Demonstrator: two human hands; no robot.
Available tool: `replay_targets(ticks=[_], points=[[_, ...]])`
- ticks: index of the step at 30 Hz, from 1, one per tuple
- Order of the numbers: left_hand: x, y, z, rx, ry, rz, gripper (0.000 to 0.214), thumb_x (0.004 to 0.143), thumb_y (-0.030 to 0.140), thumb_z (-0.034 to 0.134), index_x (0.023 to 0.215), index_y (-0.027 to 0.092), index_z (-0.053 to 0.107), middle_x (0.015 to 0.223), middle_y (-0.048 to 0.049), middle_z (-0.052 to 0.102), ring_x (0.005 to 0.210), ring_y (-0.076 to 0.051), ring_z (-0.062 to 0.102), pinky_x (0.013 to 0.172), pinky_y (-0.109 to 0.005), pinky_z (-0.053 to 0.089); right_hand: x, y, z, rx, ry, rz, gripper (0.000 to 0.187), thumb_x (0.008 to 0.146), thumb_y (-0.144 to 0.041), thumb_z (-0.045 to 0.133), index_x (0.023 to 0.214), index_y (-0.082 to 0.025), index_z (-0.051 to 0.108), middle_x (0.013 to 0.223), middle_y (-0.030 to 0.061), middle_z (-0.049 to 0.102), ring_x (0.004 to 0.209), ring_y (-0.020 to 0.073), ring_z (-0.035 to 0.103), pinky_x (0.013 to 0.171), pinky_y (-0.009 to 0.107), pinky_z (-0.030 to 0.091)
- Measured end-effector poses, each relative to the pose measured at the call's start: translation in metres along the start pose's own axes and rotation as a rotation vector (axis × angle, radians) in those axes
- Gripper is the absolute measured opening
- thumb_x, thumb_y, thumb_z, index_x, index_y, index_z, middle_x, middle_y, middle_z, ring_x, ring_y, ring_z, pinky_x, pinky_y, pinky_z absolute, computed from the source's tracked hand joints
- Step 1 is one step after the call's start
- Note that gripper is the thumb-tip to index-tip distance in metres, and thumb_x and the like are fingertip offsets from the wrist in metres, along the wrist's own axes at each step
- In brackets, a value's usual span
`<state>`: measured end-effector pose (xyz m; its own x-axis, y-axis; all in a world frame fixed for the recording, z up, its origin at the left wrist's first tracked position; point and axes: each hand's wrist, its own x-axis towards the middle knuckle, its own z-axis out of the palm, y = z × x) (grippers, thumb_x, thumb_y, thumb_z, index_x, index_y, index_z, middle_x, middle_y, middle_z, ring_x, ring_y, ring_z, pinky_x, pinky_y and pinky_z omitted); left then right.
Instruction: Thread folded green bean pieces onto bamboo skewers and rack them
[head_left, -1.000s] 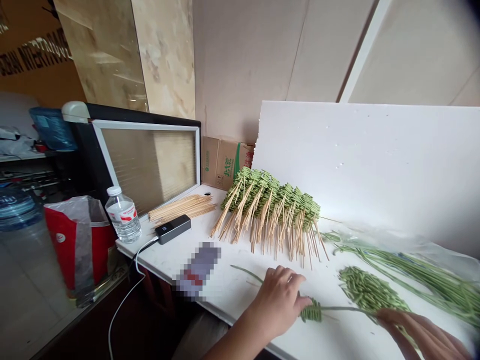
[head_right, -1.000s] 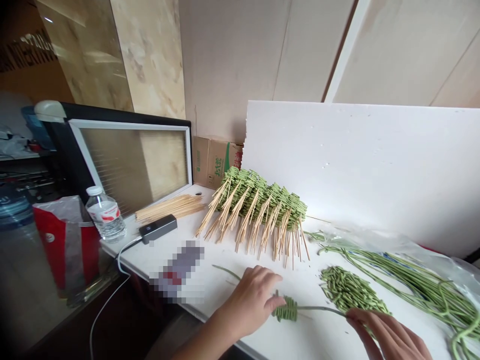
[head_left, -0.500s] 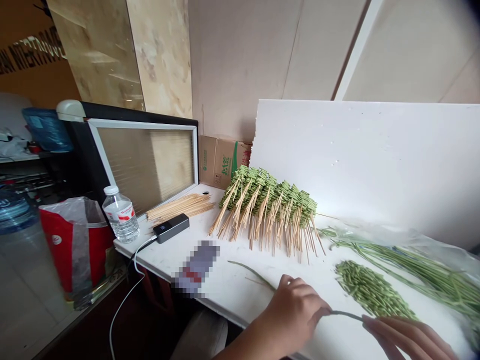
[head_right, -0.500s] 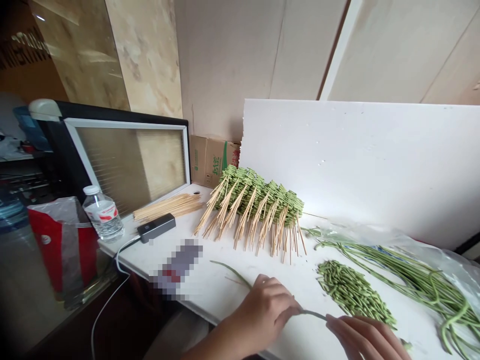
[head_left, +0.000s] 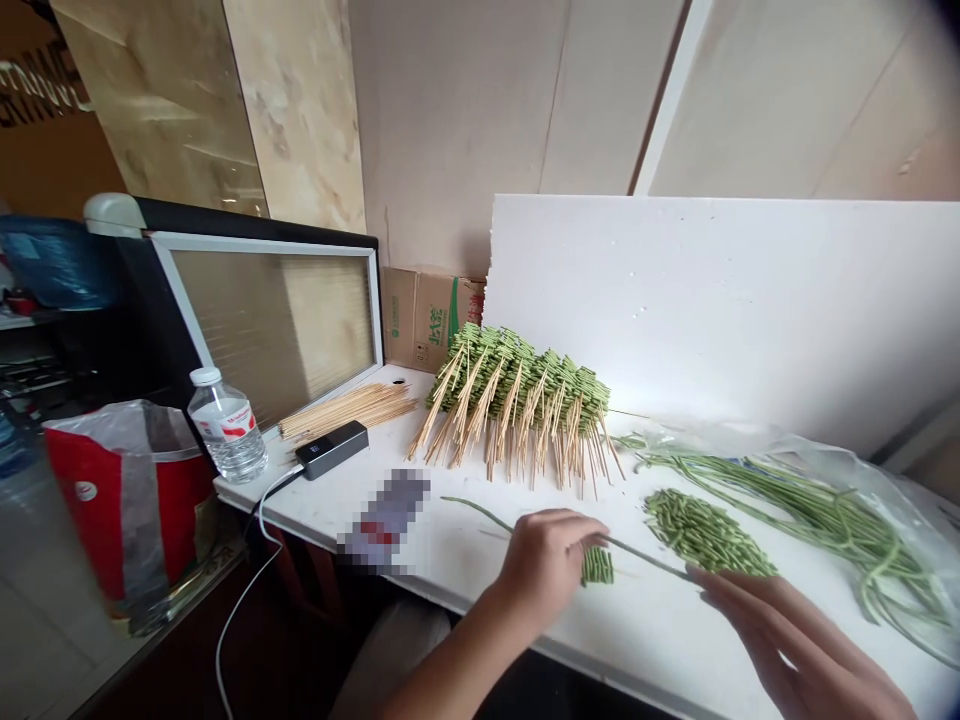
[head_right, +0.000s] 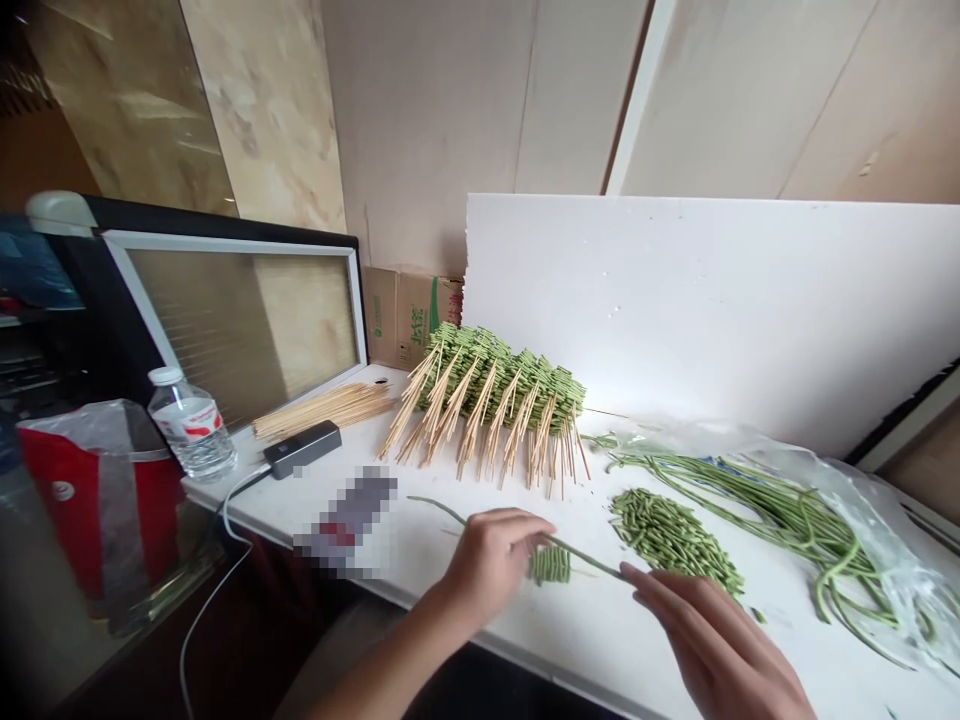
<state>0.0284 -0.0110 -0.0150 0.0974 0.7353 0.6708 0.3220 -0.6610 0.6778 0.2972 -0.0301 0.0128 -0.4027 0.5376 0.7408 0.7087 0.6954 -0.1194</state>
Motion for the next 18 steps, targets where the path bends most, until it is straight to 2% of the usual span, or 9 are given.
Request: replay_targets(ticks=[3,6,11,14,16,18], points=[[0.006,-0.005,-0.015,-0.033,0.110,-0.052,0.026,0.091,0.002,0.065,0.108,0.016,0.080,0.099,-0.0075,0.082,0.090,-0.018,0.077,0.085,-0.029,0.062,0.006,0.006,-0.007,-0.028,-0.016,-0.068,0.034,0.101,-0.035,0.053,0.128,-0.029,0.072,0.107,0.0062,0.075,0.085,0.0201,0.073,0.076,0.028,0.057],[0.009,-0.009,-0.027,-0.007,0.119,-0.133,0.020,0.093,0.008,0.065,0.103,0.016,0.081,0.097,-0.0077,0.082,0.087,-0.020,0.077,0.084,-0.030,0.062,0.010,0.007,-0.007,-0.036,0.073,-0.029,0.026,0.099,-0.035,0.059,0.119,-0.030,0.075,0.101,0.0046,0.074,0.079,0.0187,0.071,0.069,0.028,0.056],[0.007,-0.005,-0.032,0.081,-0.049,-0.247,0.019,0.097,0.017,0.060,0.102,0.014,0.079,0.093,-0.0093,0.079,0.084,-0.021,0.073,0.080,-0.031,0.059,0.013,-0.003,-0.001,0.059,0.129,0.044,0.016,0.095,-0.033,0.066,0.104,-0.028,0.078,0.092,0.0032,0.073,0.069,0.0167,0.068,0.059,0.027,0.054],[0.004,0.005,-0.037,0.130,-0.189,-0.253,0.026,0.096,0.020,0.061,0.119,0.016,0.074,0.114,-0.0125,0.077,0.104,-0.025,0.072,0.091,-0.035,0.057,0.014,-0.008,-0.002,0.087,0.143,0.061,0.013,0.093,-0.033,0.069,0.101,-0.027,0.078,0.090,0.0035,0.072,0.068,0.0173,0.067,0.061,0.029,0.055],[0.003,0.010,-0.051,0.166,-0.276,-0.266,0.034,0.093,0.022,0.064,0.127,0.020,0.071,0.130,-0.0117,0.072,0.118,-0.027,0.067,0.100,-0.037,0.053,0.014,-0.008,-0.004,0.098,0.149,0.078,0.013,0.093,-0.033,0.069,0.100,-0.027,0.078,0.090,0.0040,0.072,0.069,0.0180,0.067,0.061,0.029,0.055],[0.004,0.011,-0.074,0.200,-0.300,-0.315,0.033,0.094,0.024,0.061,0.126,0.023,0.072,0.132,-0.0090,0.071,0.118,-0.028,0.068,0.100,-0.038,0.053,0.013,-0.007,-0.005,0.112,0.155,0.094,0.014,0.093,-0.035,0.069,0.099,-0.026,0.078,0.089,0.0046,0.072,0.069,0.0183,0.067,0.059,0.028,0.054]])
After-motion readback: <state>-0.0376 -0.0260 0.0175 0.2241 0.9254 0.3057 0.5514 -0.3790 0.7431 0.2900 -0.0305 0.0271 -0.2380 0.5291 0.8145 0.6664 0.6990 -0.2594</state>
